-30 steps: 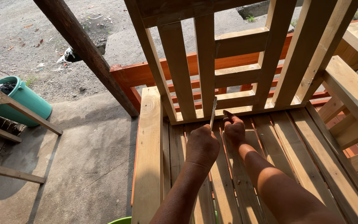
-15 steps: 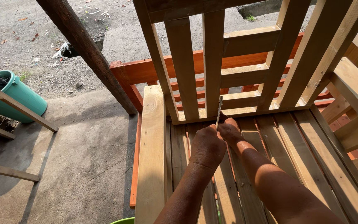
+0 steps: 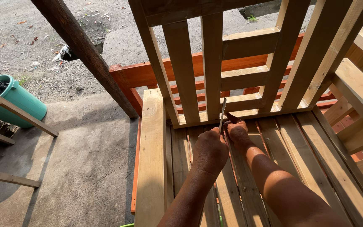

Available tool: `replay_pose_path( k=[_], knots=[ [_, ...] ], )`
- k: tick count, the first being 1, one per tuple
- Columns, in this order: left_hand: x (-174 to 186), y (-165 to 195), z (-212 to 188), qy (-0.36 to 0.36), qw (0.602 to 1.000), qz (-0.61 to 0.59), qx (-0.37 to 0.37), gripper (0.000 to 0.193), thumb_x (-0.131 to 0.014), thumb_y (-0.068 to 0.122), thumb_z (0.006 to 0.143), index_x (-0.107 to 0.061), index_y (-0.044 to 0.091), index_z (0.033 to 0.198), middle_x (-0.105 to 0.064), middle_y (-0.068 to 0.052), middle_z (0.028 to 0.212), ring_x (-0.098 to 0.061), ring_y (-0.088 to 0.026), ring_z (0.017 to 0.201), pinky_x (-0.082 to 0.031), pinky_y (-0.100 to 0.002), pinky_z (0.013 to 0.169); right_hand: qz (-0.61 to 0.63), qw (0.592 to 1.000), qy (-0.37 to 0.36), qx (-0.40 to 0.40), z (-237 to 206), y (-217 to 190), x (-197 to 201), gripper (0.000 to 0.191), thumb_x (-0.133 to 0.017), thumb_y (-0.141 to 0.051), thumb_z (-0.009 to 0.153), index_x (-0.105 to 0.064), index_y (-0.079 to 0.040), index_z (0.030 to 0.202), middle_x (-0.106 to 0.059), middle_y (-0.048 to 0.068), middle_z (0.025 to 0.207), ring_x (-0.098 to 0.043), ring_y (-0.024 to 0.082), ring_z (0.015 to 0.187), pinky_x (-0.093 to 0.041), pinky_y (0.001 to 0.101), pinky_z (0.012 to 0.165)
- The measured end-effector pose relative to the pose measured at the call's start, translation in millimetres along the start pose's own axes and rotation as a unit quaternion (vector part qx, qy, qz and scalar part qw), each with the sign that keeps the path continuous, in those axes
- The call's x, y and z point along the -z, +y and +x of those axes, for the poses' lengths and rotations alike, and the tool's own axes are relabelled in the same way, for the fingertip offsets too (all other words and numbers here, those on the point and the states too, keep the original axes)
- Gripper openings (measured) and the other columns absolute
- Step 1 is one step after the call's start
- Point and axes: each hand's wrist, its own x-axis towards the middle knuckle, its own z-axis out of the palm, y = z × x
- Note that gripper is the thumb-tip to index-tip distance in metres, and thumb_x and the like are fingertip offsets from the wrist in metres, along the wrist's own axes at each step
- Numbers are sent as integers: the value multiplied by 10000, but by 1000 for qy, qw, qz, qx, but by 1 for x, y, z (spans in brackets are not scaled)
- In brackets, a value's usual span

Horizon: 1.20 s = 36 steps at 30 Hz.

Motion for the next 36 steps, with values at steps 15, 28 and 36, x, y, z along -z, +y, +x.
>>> replay_pose_path(
  k=[15, 28, 36],
  knots=[
    [-5, -7, 6, 16, 999, 32, -14, 207, -504, 94, 983, -658, -3, 884, -719, -220, 812, -738, -359, 789, -586, -474, 722, -24, 994, -107, 25, 2, -7, 12, 208, -563, -75, 863, -648, 87, 765, -636, 132, 708, -567, 224, 572, -453, 393, 524],
    [-4, -8, 8, -3, 1000, 19, -1, 203, -492, 84, 991, -672, -7, 967, -716, -215, 794, -752, -328, 741, -617, -452, 689, -213, 970, -93, -64, 13, -23, -7, 392, -657, -348, 975, -679, 33, 882, -654, 117, 744, -599, 188, 587, -490, 333, 579],
    [-3, -13, 8, 12, 1000, 4, 5, 206, -509, 105, 994, -672, -15, 958, -723, -219, 827, -749, -335, 772, -605, -459, 714, -113, 979, -166, 22, 4, -9, 2, 366, -589, -109, 862, -660, -56, 1217, -679, 79, 729, -580, 143, 541, -492, 295, 522]
  ],
)
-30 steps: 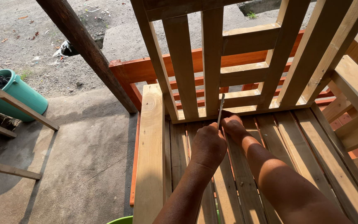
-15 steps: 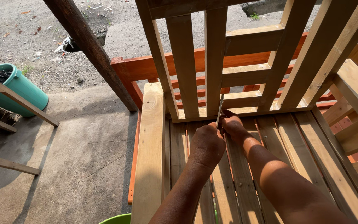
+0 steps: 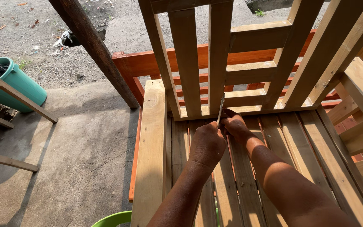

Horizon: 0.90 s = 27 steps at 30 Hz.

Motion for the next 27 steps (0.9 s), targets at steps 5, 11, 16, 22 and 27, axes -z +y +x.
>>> replay_pose_path(
  k=[5, 11, 16, 22, 27],
  knots=[
    [1, 3, -2, -4, 1000, -22, -5, 201, -508, 98, 976, -686, 4, 977, -730, -223, 848, -748, -349, 787, -600, -465, 724, 79, 997, -9, 13, -7, 10, -5, 454, -617, -58, 902, -575, -6, 1351, -595, 94, 719, -493, 134, 490, -385, 311, 440],
    [15, 11, -12, 12, 999, -6, -39, 196, -540, 127, 964, -699, 12, 964, -734, -224, 874, -732, -384, 850, -579, -498, 784, 165, 984, 71, 26, -23, 4, -8, 416, -582, -33, 916, -625, 67, 1317, -694, 85, 825, -587, 131, 549, -470, 287, 483],
    [33, 19, -15, 19, 998, 5, -60, 222, -508, 136, 990, -694, 17, 984, -734, -228, 875, -733, -390, 856, -581, -498, 791, 246, 968, 55, -5, -13, -4, -23, 446, -568, -56, 876, -605, -190, 1300, -710, 86, 880, -628, 160, 668, -491, 310, 562],
    [35, 23, -18, -28, 999, -37, -10, 255, -501, 208, 1007, -692, 38, 998, -739, -158, 824, -758, -299, 767, -609, -453, 728, 112, 992, 0, -61, -7, 8, -53, 269, -625, -220, 1000, -633, 6, 1146, -686, 110, 989, -663, 198, 848, -569, 362, 707],
    [39, 18, -14, -51, 997, -61, 18, 286, -533, 259, 1025, -685, 17, 1020, -735, -175, 819, -759, -270, 731, -633, -414, 685, 182, 982, -25, 52, -13, 20, -64, 196, -590, -283, 999, -596, -106, 1084, -637, 34, 918, -637, 150, 832, -559, 334, 706]
  ],
)
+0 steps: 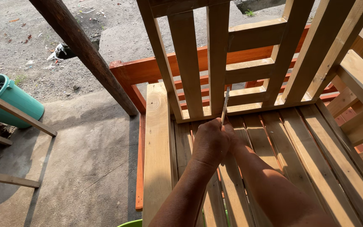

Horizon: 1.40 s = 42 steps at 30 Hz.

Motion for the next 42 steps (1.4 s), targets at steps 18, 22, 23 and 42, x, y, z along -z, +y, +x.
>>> replay_pose_path(
  k=[18, 22, 23, 42],
  knots=[
    [-3, -41, 3, 64, 998, 14, -20, 250, -536, 137, 985, -758, 53, 1064, -743, -157, 836, -736, -256, 749, -594, -434, 712, -123, 968, 206, -77, -4, -18, 8, 310, -684, -67, 875, -599, 74, 1138, -688, 129, 721, -597, 190, 481, -476, 319, 431],
    [-5, -43, 6, 10, 999, -46, 14, 262, -519, 129, 1000, -738, 15, 1086, -727, -161, 776, -718, -208, 629, -605, -388, 628, -88, 990, 95, -63, 7, -31, 21, 301, -642, -38, 863, -648, 57, 1149, -670, 114, 719, -577, 169, 475, -450, 316, 422],
    [-6, -42, 7, -7, 998, -60, 33, 264, -512, 133, 1008, -721, 8, 1112, -720, -159, 771, -704, -198, 614, -604, -381, 608, -82, 990, 93, -64, 8, -32, 23, 344, -634, -33, 849, -626, -37, 1192, -668, 111, 716, -561, 167, 468, -428, 321, 412],
    [-15, -41, 17, -17, 991, -95, 90, 236, -437, 94, 1024, -651, -2, 1049, -679, -152, 754, -674, -193, 568, -573, -365, 519, -243, 911, 89, 320, -11, -34, 37, 598, -487, 118, 860, -714, -152, 1343, -683, -69, 979, -527, 12, 736, -469, 194, 644]
  ],
)
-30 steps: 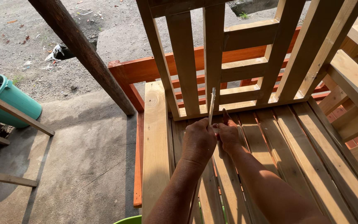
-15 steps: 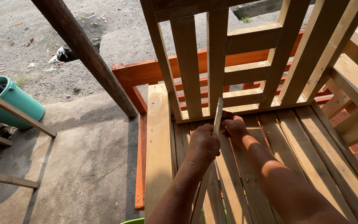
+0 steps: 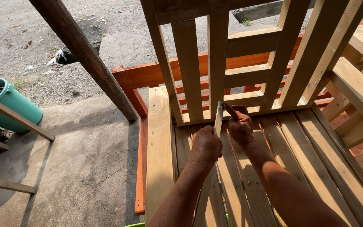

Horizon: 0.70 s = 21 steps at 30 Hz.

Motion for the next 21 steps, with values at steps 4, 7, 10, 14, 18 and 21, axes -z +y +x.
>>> replay_pose_path(
  k=[4, 7, 10, 14, 18, 21],
  knots=[
    [-4, 1, 4, 16, 999, 30, -28, 237, -468, 96, 1018, -662, -27, 956, -679, -160, 734, -690, -211, 578, -581, -384, 558, 31, 997, -5, -67, -1, -15, 1, 605, -480, 125, 875, -741, -164, 1338, -642, -25, 1004, -522, 27, 723, -469, 205, 619],
    [-3, 3, 7, 24, 998, 52, -26, 228, -480, 104, 1013, -666, -5, 940, -686, -165, 715, -692, -221, 585, -570, -392, 577, 70, 997, -17, -33, 0, -26, 1, 571, -472, 123, 887, -730, -160, 1311, -580, -52, 1211, -539, 13, 769, -476, 196, 642],
    [-4, 2, 9, 16, 999, 43, -9, 212, -476, 88, 1001, -671, 15, 957, -685, -160, 725, -691, -220, 596, -578, -409, 582, 140, 987, -38, -63, 1, -29, 3, 492, -484, 91, 941, -741, -147, 1286, -558, -60, 1260, -530, 25, 750, -481, 207, 652],
    [-7, -3, 13, 17, 999, 41, -23, 199, -473, 75, 993, -657, 10, 954, -683, -175, 738, -696, -237, 614, -587, -437, 600, 244, 954, 4, -173, 9, -24, 12, 426, -513, 92, 948, -744, -61, 1271, -623, 95, 1106, -617, 100, 776, -544, 259, 711],
    [-7, -9, 15, 72, 992, 84, -67, 190, -518, 80, 951, -673, 5, 869, -686, -180, 755, -684, -272, 682, -554, -471, 668, 286, 939, -12, -190, 23, -22, 22, 421, -535, 46, 947, -618, -123, 1324, -691, 30, 1163, -640, 101, 746, -527, 253, 681],
    [-6, -10, 14, 69, 994, 72, -51, 192, -519, 91, 945, -650, 4, 835, -674, -192, 761, -690, -298, 698, -548, -490, 683, 125, 953, -23, -276, 43, -23, 21, 488, -518, 16, 939, -597, -190, 1374, -672, 46, 1063, -612, 132, 663, -539, 287, 619]
  ],
)
